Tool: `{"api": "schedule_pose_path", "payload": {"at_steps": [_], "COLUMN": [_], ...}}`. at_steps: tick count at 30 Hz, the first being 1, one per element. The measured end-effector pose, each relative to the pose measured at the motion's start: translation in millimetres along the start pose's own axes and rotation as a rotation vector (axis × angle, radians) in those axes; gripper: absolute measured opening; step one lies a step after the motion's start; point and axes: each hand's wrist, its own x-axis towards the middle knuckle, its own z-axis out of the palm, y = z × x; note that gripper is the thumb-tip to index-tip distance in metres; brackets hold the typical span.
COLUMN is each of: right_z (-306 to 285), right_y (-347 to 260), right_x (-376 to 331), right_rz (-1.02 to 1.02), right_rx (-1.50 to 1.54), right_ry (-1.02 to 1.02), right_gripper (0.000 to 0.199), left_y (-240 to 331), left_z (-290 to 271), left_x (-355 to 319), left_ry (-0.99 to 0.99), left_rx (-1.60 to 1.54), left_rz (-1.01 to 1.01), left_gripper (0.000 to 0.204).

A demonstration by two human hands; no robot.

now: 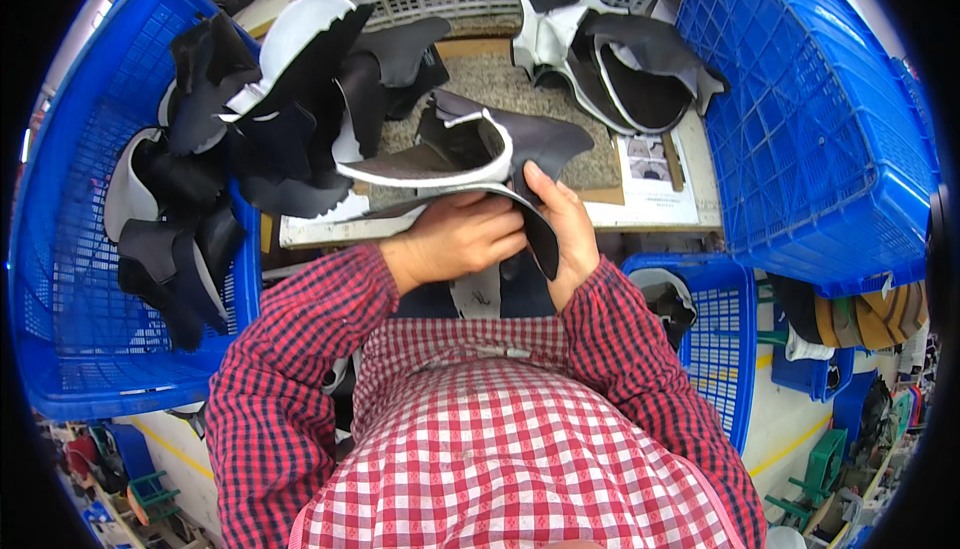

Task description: The person repeatedly picks up black and white shoe components from a blue basket, aligns the edges by hand, and places them on the workbench. The person handles the parts one at a time, turning them over to check alignment before setting them down.

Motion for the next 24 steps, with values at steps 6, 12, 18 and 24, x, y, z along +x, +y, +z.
{"api": "schedule_pose_path", "payload": {"at_steps": [6,12,18,24], "right_z": [-13,-15,-14,-9], "right_y": [10,15,-1,-8], "right_x": [10,8,12,9], "right_rz": [-0.006,0.003,-0.095,-0.122], "right_rx": [0.069,0.151,0.035,0.031], "right_ry": [0.045,-0.122,-0.076,0.018], "right_gripper": [0.022,0.032,0.034,0.028], "left_y": [-4,21,24,-104], "left_z": [0,15,-58,-290], "left_x": [-1,-13,-15,4], "left_ry": [-0.146,-0.181,-0.076,0.271], "left_rx": [0.009,-0.111,-0.195,0.675], "left_rz": [-0.074,-0.313,-0.189,-1.192], "left_gripper": [0.02,0.033,0.058,0.078]}}
